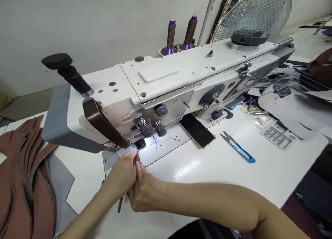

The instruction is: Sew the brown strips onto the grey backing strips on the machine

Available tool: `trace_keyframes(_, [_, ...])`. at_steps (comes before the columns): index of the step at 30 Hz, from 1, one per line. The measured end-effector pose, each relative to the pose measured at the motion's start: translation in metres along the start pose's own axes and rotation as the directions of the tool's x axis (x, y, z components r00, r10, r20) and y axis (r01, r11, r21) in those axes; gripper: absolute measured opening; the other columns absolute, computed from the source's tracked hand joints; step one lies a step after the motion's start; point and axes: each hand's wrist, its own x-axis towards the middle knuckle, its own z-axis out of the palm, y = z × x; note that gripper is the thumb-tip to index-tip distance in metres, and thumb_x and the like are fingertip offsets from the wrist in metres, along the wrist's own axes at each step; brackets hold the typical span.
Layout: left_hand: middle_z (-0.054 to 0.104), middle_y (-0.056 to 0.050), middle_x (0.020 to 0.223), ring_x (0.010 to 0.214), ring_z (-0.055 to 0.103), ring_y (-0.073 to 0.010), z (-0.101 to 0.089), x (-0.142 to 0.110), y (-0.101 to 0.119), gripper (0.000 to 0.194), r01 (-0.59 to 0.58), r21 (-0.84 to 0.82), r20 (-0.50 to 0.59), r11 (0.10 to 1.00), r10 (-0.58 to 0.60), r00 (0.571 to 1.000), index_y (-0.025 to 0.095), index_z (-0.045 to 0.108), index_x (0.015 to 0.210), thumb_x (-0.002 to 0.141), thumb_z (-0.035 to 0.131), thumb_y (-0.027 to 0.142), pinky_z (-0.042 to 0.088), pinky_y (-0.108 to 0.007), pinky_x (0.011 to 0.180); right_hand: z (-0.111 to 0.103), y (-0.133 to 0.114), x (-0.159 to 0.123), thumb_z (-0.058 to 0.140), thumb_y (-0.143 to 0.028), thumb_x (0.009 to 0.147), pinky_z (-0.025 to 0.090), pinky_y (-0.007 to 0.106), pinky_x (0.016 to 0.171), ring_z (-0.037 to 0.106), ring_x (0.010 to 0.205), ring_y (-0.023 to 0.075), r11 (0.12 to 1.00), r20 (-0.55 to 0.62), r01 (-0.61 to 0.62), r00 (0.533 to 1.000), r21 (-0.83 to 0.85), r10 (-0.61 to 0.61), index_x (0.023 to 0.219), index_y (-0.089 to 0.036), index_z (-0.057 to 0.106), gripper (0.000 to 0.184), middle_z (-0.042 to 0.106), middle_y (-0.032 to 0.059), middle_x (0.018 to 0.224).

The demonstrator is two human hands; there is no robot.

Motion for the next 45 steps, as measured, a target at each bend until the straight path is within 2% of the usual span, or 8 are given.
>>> trace_keyframes(13, [0.066,-0.010,0.097,0.083,0.064,-0.0195,-0.002,0.008,-0.007,0.032,-0.067,0.052,0.003,0.996,0.067,0.998,0.015,0.062,0.098,0.092,0.031,0.011,0.049,-0.032,0.077,0.008,0.011,0.002,0.048,-0.004,0.072,0.045,0.068,0.078,0.067,0.072,0.0398,0.994,-0.057,-0.099,0.993,0.045,0.102,0.082,0.005,0.067,0.023,0.067,0.0312,0.080])
trace_keyframes(20, [0.068,-0.014,0.099,0.087,0.066,-0.0233,-0.002,0.012,-0.007,0.036,-0.124,0.198,-0.035,0.972,0.133,0.990,0.010,0.065,0.103,0.086,0.033,0.004,0.051,-0.035,0.080,0.017,0.016,0.002,0.049,-0.008,0.077,0.044,0.069,0.085,0.067,0.079,0.0391,0.996,0.041,-0.061,0.997,0.072,0.058,0.087,0.005,0.067,0.024,0.067,0.0326,0.088])
trace_keyframes(26, [0.067,-0.013,0.104,0.095,0.064,-0.0230,0.010,0.011,-0.017,0.035,-0.182,0.161,-0.153,0.970,0.207,0.966,0.012,0.060,0.111,0.085,0.038,0.007,0.052,-0.036,0.084,0.013,0.019,0.000,0.045,-0.004,0.076,0.048,0.060,0.083,0.067,0.078,0.0343,0.993,0.002,-0.112,0.994,0.039,0.112,0.090,0.004,0.068,0.028,0.069,0.0289,0.091])
trace_keyframes(29, [0.064,-0.010,0.096,0.092,0.062,-0.0215,0.015,0.005,-0.018,0.032,-0.175,0.194,-0.177,0.965,0.210,0.962,0.015,0.062,0.104,0.087,0.036,0.008,0.051,-0.035,0.082,-0.002,0.013,-0.001,0.046,-0.002,0.077,0.050,0.049,0.068,0.066,0.073,0.0318,0.991,0.012,-0.124,0.992,0.052,0.123,0.085,0.002,0.068,0.025,0.070,0.0274,0.087])
trace_keyframes(32, [0.060,-0.006,0.087,0.081,0.060,-0.0192,0.021,0.001,-0.021,0.029,-0.175,0.188,-0.180,0.967,0.209,0.961,0.017,0.063,0.095,0.089,0.035,0.011,0.051,-0.031,0.073,-0.014,0.010,-0.001,0.045,-0.001,0.076,0.042,0.037,0.052,0.064,0.066,0.0292,0.983,0.035,-0.155,0.988,0.097,0.152,0.082,0.003,0.069,0.024,0.069,0.0264,0.083])
trace_keyframes(35, [0.061,-0.006,0.091,0.081,0.059,-0.0191,0.029,0.002,-0.029,0.025,-0.230,0.195,-0.238,0.953,0.274,0.932,0.017,0.063,0.097,0.088,0.040,0.012,0.051,-0.030,0.070,-0.016,0.012,0.000,0.045,-0.002,0.077,0.041,0.037,0.053,0.065,0.070,0.0312,0.986,0.061,-0.129,0.991,0.106,0.123,0.088,0.006,0.069,0.027,0.069,0.0286,0.086])
trace_keyframes(40, [0.063,-0.009,0.095,0.087,0.060,-0.0222,0.036,0.011,-0.047,0.030,-0.340,0.287,-0.348,0.895,0.429,0.834,0.016,0.062,0.108,0.083,0.046,0.007,0.053,-0.034,0.075,-0.007,0.021,0.002,0.047,-0.001,0.075,0.041,0.039,0.057,0.064,0.069,0.0319,0.987,0.087,-0.104,0.992,0.120,0.094,0.088,0.008,0.069,0.027,0.068,0.0308,0.086])
trace_keyframes(45, [0.066,-0.010,0.104,0.089,0.062,-0.0222,0.032,0.016,-0.054,0.033,-0.355,0.436,-0.328,0.827,0.513,0.793,0.016,0.060,0.116,0.087,0.046,0.008,0.052,-0.033,0.077,0.001,0.028,0.003,0.043,0.000,0.077,0.040,0.038,0.056,0.061,0.067,0.0274,0.982,0.200,-0.092,0.978,0.167,0.058,0.094,0.009,0.067,0.031,0.068,0.0291,0.086])
